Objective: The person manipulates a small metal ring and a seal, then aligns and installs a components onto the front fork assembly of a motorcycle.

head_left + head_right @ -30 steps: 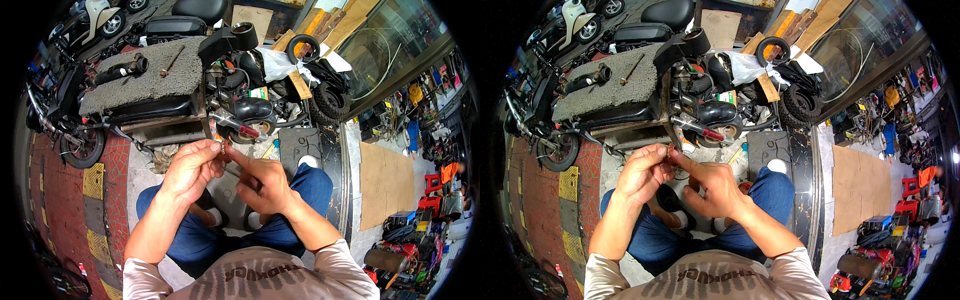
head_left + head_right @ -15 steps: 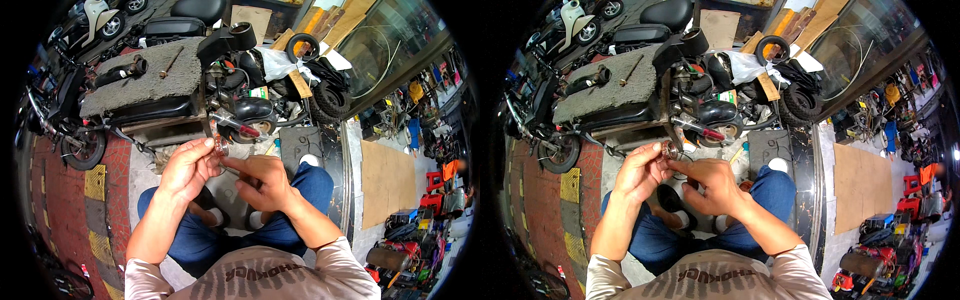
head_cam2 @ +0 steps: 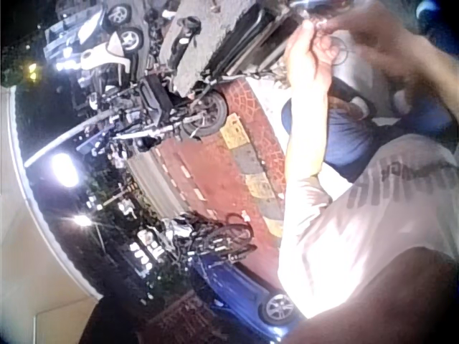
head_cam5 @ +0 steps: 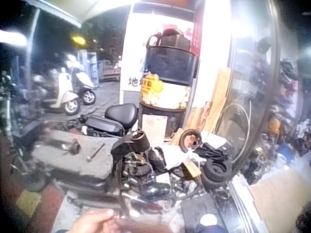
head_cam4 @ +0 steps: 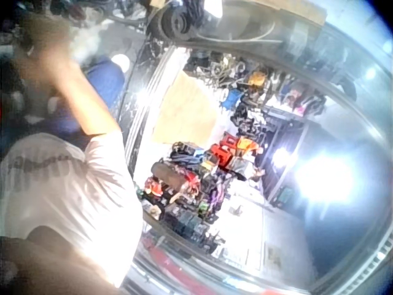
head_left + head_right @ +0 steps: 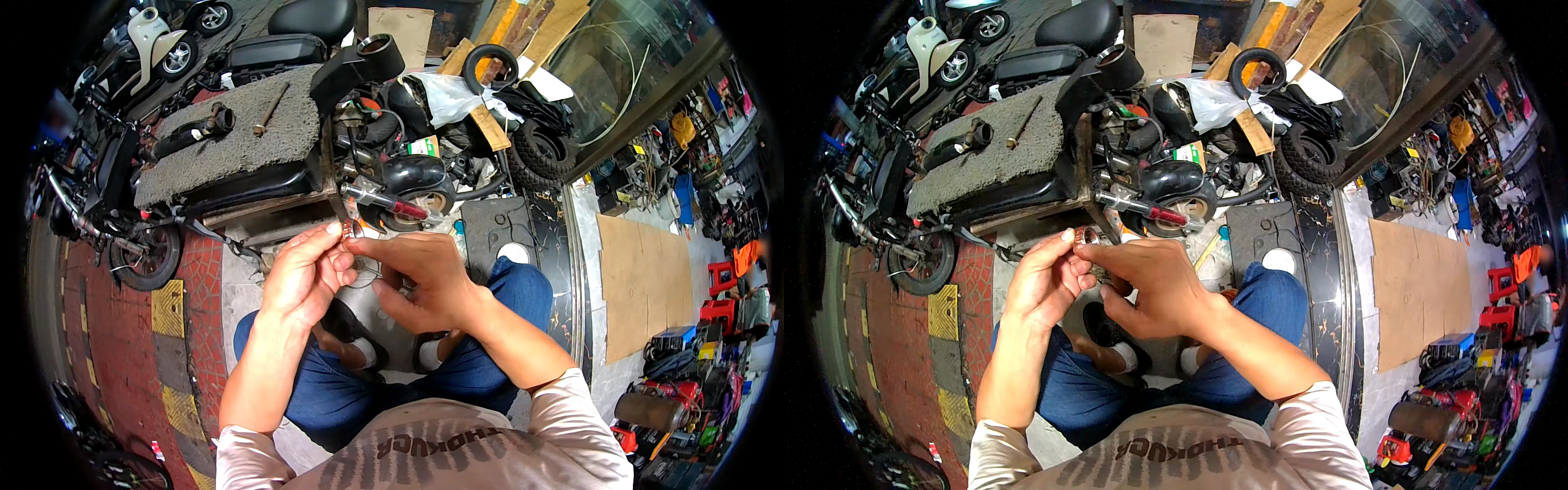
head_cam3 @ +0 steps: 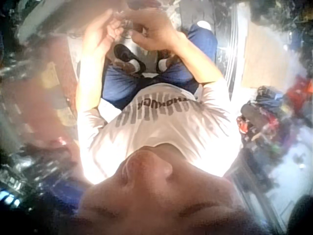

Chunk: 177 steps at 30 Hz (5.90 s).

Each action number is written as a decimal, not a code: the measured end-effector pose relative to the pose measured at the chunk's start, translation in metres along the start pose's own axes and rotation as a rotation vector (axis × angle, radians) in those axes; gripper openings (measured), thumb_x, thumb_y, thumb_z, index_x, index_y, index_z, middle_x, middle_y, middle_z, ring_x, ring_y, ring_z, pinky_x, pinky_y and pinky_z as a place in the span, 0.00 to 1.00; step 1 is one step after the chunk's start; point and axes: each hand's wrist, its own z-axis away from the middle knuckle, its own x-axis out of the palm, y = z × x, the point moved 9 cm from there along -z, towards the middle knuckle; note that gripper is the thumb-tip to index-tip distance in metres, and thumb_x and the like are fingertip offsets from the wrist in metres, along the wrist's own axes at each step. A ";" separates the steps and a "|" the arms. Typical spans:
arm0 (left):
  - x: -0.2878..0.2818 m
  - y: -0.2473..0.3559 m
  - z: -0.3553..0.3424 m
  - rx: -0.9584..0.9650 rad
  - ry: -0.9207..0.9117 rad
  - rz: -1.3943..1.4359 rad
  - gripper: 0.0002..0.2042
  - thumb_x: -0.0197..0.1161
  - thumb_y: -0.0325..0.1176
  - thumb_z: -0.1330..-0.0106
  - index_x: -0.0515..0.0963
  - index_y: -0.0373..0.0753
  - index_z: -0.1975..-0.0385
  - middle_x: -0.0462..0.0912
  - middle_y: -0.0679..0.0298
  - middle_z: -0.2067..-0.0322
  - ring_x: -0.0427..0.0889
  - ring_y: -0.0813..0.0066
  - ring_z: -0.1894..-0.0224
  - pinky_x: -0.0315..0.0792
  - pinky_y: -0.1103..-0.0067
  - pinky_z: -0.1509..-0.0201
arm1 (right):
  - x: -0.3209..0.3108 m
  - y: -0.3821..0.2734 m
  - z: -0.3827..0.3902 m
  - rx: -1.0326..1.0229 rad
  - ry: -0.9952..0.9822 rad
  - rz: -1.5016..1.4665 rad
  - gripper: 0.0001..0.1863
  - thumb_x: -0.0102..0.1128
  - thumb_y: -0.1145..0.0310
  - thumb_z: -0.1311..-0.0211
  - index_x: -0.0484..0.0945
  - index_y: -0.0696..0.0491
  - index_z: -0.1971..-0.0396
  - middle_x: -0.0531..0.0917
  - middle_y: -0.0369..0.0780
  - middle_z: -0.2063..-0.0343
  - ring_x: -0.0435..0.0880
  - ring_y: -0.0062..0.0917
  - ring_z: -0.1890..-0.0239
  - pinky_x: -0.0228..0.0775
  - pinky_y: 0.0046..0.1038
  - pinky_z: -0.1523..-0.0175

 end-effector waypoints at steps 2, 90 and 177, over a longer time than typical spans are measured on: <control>0.001 0.000 0.000 0.000 0.017 -0.016 0.11 0.60 0.36 0.22 0.82 0.33 0.56 0.85 0.64 0.65 0.77 0.79 0.70 0.72 0.77 0.67 | -0.001 -0.003 -0.004 -0.062 -0.041 0.129 0.27 0.67 0.72 0.50 0.83 0.53 0.45 0.86 0.39 0.71 0.86 0.35 0.73 0.76 0.36 0.64; 0.098 0.027 0.071 1.283 -0.270 -1.367 0.13 0.73 0.19 0.50 0.81 0.37 0.65 0.85 0.56 0.61 0.83 0.63 0.68 0.77 0.72 0.65 | 0.010 0.024 0.051 0.444 0.040 -1.256 0.40 0.63 0.61 0.38 0.66 0.59 0.26 0.74 0.32 0.82 0.68 0.15 0.82 0.56 0.18 0.76; 0.071 -0.095 0.011 0.004 0.049 0.191 0.12 0.62 0.41 0.29 0.83 0.42 0.54 0.86 0.71 0.62 0.77 0.77 0.65 0.72 0.71 0.56 | -0.075 0.040 0.095 0.222 0.353 -0.331 0.25 0.71 0.74 0.49 0.86 0.55 0.47 0.77 0.36 0.67 0.74 0.19 0.67 0.70 0.23 0.62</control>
